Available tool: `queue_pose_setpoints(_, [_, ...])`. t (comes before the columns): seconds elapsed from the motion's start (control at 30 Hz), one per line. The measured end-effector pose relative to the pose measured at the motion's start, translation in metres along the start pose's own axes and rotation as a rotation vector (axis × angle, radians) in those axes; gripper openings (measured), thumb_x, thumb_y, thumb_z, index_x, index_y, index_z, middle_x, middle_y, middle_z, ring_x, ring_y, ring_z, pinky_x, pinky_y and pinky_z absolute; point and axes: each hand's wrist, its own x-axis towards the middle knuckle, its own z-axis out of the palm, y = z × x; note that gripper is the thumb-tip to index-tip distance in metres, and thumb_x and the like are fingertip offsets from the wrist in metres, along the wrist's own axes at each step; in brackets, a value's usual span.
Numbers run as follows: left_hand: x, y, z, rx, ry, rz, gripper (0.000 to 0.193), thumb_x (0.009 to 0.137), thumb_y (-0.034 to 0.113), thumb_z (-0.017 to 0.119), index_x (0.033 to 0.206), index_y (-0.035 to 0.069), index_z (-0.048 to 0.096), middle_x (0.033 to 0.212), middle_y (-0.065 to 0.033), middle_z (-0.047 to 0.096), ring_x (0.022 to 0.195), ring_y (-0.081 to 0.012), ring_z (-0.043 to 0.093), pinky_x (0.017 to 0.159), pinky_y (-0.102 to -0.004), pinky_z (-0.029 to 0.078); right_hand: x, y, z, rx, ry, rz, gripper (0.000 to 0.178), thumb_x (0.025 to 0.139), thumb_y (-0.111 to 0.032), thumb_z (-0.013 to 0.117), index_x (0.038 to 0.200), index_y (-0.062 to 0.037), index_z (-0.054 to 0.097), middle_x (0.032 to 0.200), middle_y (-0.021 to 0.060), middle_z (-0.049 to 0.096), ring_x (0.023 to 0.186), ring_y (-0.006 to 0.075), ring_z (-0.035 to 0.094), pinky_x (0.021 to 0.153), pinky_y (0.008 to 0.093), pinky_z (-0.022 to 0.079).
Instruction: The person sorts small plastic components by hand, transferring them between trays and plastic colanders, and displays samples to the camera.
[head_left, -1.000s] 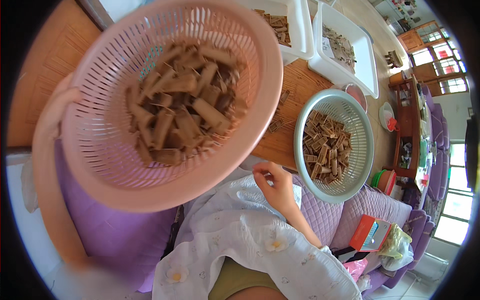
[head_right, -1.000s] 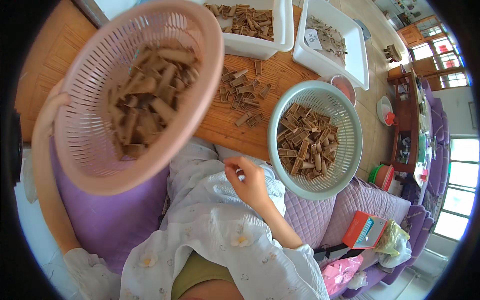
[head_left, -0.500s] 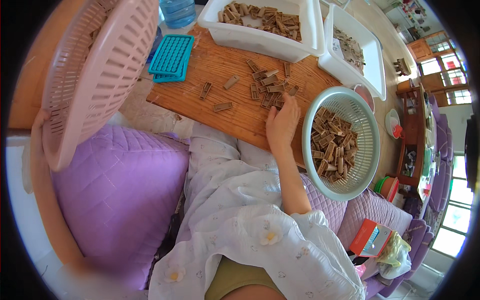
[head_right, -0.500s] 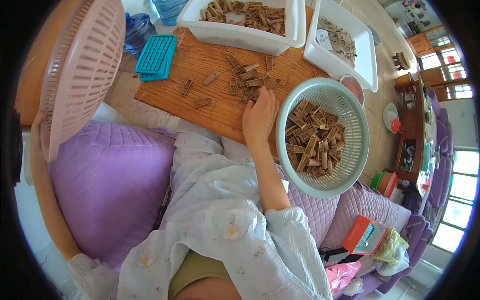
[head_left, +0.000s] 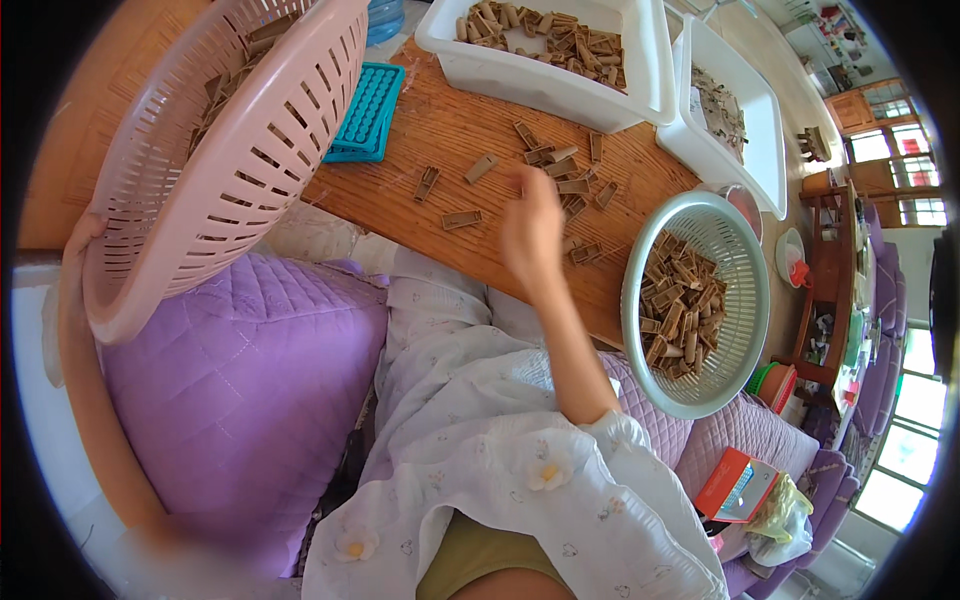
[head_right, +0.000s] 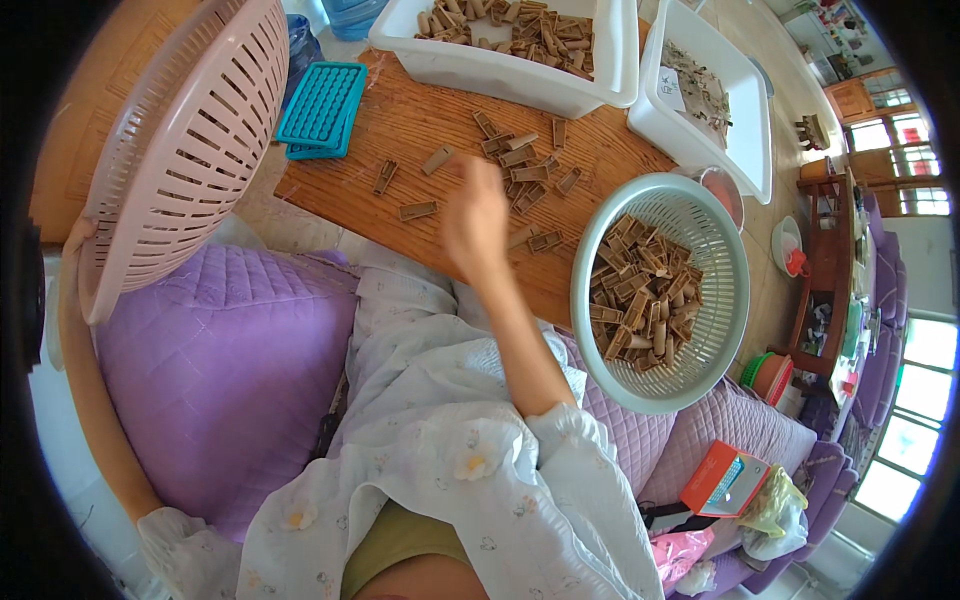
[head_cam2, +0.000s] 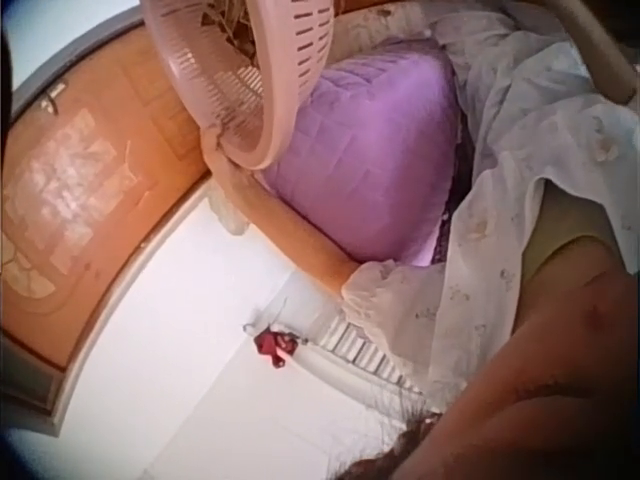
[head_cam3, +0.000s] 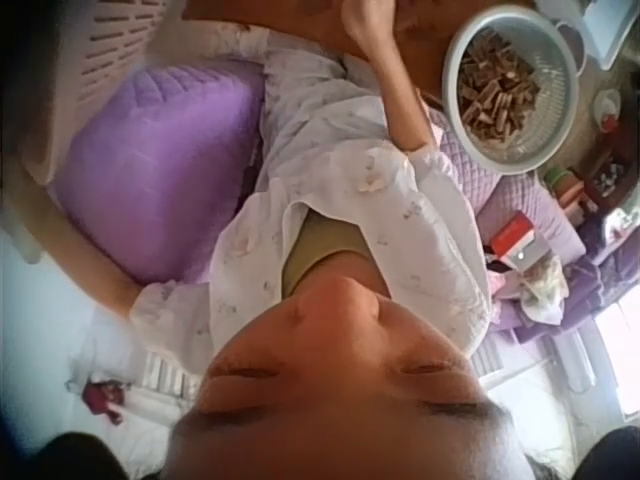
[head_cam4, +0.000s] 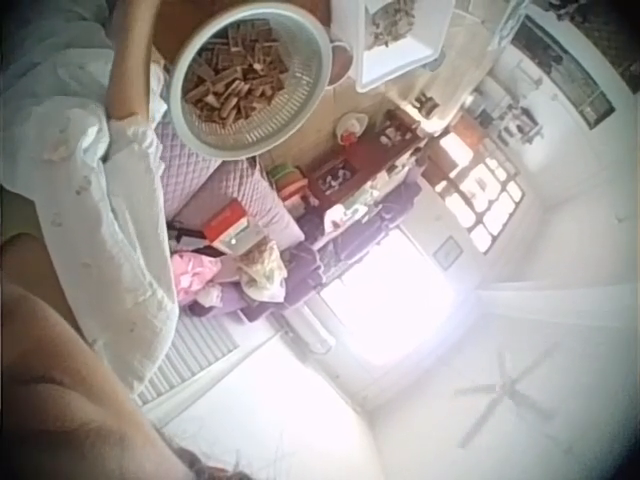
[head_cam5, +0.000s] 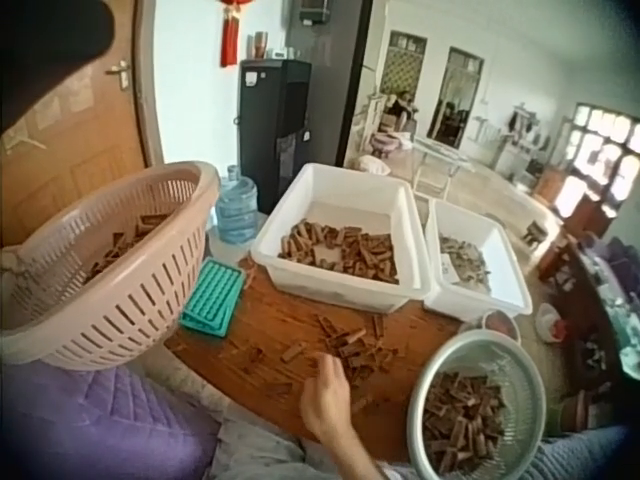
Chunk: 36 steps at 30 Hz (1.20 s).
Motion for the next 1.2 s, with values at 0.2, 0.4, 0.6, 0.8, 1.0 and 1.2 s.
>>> queue_pose_setpoints(0.2, [0.006,0.003,-0.003,0.025,-0.063,-0.002,0.048,0.077,0.026,0.05,0.118,0.003,0.044,0.109,-0.0109,0.053,0.096,-0.0224,0.053,0.085,-0.0317,0.042,0.034,-0.031,0.08,-0.396,-0.288,0.172,0.03,0.076,-0.015,0.052,0.1,-0.0002,0.044,0.085,0.0206,0.054,0.078,0.0355,0.057,0.065,0.0426,0.048])
queue_pose_setpoints(0.4, [0.009,-0.002,-0.005,0.032,-0.067,0.036,0.044,0.078,0.023,0.05,0.116,0.002,0.045,0.109,-0.0109,0.054,0.096,-0.022,0.053,0.086,-0.0319,0.042,0.037,-0.025,0.065,-0.293,-0.296,0.11,0.024,0.075,-0.01,0.051,0.095,-0.0008,0.044,0.085,0.0233,0.053,0.077,0.0384,0.056,0.063,0.045,0.047])
queue_pose_setpoints(0.6, [0.017,0.006,-0.03,0.0,0.087,-0.056,0.037,0.068,0.014,0.055,0.101,-0.003,0.052,0.099,-0.014,0.057,0.093,-0.0262,0.054,0.084,-0.0337,0.043,0.024,0.003,0.009,-0.37,-0.152,0.234,0.019,0.074,-0.005,0.052,0.091,-0.0011,0.043,0.087,0.0239,0.052,0.075,0.0403,0.055,0.063,0.0456,0.047])
queue_pose_setpoints(0.8, [0.027,0.008,-0.03,0.169,-0.028,0.008,0.04,0.069,0.014,0.055,0.104,-0.004,0.051,0.101,-0.0149,0.056,0.093,-0.027,0.054,0.084,-0.0342,0.043,0.015,0.013,0.0,-0.463,-0.175,0.228,0.023,0.07,-0.007,0.057,0.087,-0.0005,0.044,0.073,0.0191,0.057,0.064,0.0368,0.058,0.058,0.042,0.047])
queue_pose_setpoints(1.0, [0.02,0.007,-0.026,0.163,-0.049,0.012,0.042,0.069,0.014,0.055,0.106,-0.004,0.05,0.102,-0.0153,0.056,0.094,-0.0273,0.054,0.085,-0.0348,0.043,-0.003,0.014,-0.034,-0.32,0.048,0.246,0.025,0.069,-0.005,0.058,0.091,-0.0017,0.045,0.075,0.0179,0.055,0.066,0.034,0.056,0.059,0.0403,0.045])
queue_pose_setpoints(1.2, [0.025,0.007,-0.036,0.198,0.002,0.01,0.045,0.069,0.014,0.054,0.11,-0.005,0.048,0.104,-0.0163,0.056,0.095,-0.0274,0.054,0.084,-0.0355,0.044,0.002,0.019,-0.039,-0.517,0.015,0.523,0.036,0.073,-0.01,0.062,0.098,-0.0011,0.037,0.098,0.0234,0.045,0.075,0.041,0.057,0.065,0.0441,0.049])
